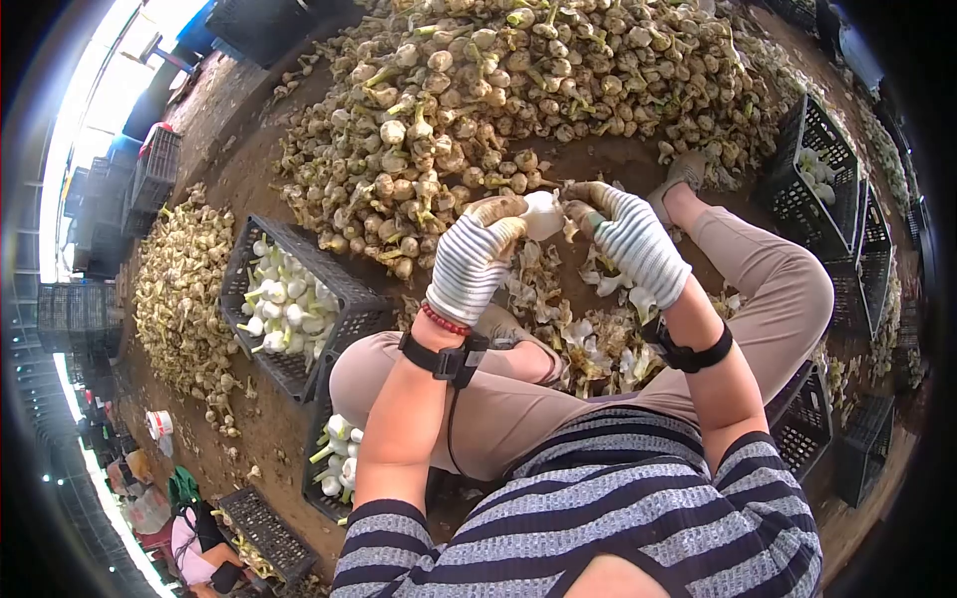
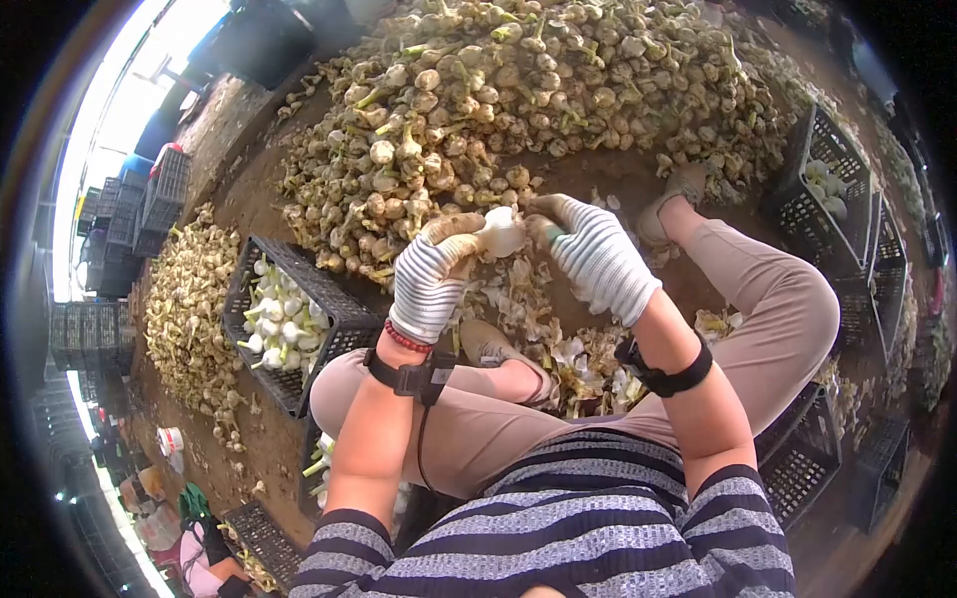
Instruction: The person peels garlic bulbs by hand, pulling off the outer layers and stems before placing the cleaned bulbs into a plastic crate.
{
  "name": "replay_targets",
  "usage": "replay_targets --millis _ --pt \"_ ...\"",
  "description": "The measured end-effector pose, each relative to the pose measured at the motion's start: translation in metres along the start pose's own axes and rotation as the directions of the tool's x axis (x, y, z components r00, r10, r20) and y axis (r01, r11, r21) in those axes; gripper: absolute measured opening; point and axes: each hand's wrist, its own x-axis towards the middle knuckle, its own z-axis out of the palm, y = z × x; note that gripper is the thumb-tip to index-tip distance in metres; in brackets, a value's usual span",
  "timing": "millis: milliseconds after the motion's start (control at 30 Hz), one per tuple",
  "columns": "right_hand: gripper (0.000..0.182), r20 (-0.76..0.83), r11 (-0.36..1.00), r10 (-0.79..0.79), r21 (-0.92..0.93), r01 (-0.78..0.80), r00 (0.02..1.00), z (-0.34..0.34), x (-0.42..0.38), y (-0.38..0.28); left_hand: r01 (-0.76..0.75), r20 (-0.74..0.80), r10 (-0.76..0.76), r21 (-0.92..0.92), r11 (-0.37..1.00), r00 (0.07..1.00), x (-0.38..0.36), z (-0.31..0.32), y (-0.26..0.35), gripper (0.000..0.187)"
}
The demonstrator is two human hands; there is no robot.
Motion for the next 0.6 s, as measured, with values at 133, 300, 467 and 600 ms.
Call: replay_targets --millis 133,300,467,600 --pt "0.026 -0.051 0.918 -0.307 -0.279 0.282 0.95 0.008 0.0 -0.007 -0.109 -0.046 0.108 -0.03 0.994 0.993 -0.001 0.011 -0.001 0.028" --pt "0.031 -0.079 0.938 -0.121 -0.336 0.088 0.989 -0.004 0.03 0.05 0.026 -0.103 -0.047 -0.192 0.981 0.994 -0.007 0.01 0.0 0.022" --pt "0.039 -0.027 0.984 -0.035 -0.173 0.03 0.999 -0.008 0.001 0.038 0.042 -0.112 -0.062 -0.175 0.984 0.992 -0.006 0.008 0.0 0.025" --pt "0.034 0.051 0.998 -0.01 -0.06 0.013 0.999 -0.003 -0.007 0.0 0.07 -0.076 -0.077 -0.095 0.993 0.994 0.002 0.005 0.002 0.026"
